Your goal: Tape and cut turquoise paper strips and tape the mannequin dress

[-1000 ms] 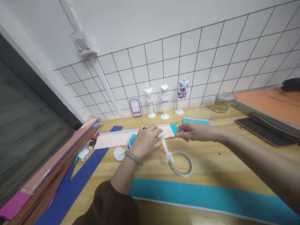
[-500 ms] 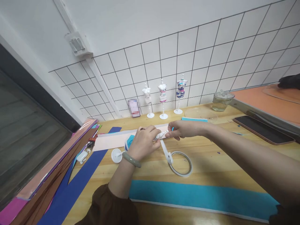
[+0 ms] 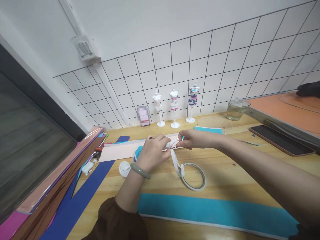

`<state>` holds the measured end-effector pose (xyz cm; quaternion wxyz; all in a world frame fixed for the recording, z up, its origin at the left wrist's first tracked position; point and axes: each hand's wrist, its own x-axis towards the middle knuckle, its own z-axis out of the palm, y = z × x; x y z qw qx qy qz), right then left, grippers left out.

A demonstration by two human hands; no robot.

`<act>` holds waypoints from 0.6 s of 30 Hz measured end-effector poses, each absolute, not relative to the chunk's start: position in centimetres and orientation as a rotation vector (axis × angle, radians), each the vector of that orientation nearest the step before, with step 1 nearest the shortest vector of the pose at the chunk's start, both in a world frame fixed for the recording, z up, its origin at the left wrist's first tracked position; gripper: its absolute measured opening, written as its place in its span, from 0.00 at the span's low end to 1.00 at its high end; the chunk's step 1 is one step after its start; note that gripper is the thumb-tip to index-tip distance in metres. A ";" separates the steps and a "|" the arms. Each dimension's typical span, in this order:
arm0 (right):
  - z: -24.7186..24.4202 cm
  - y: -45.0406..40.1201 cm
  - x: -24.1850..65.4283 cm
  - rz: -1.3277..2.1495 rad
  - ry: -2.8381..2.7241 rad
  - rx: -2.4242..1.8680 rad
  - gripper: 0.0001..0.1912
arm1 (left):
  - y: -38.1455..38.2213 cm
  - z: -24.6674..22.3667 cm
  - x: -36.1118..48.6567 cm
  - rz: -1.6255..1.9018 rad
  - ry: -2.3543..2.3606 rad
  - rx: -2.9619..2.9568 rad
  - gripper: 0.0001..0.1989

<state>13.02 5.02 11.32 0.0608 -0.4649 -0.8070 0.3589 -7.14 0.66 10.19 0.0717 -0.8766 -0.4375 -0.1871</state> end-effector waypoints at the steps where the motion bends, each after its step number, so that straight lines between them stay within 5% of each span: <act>1: 11.3 5.0 13.1 1.084 -2.448 -1.413 0.23 | 0.7 10.2 -7.2 -0.575 -1.320 -2.628 0.10; 12: 9.8 3.8 13.4 0.857 -2.444 -1.485 0.26 | 0.8 10.9 -7.8 -0.844 -1.421 -2.587 0.09; 18: 7.1 2.6 14.0 0.416 -2.552 -1.433 0.15 | 0.5 11.8 -8.5 -1.213 -1.451 -2.601 0.11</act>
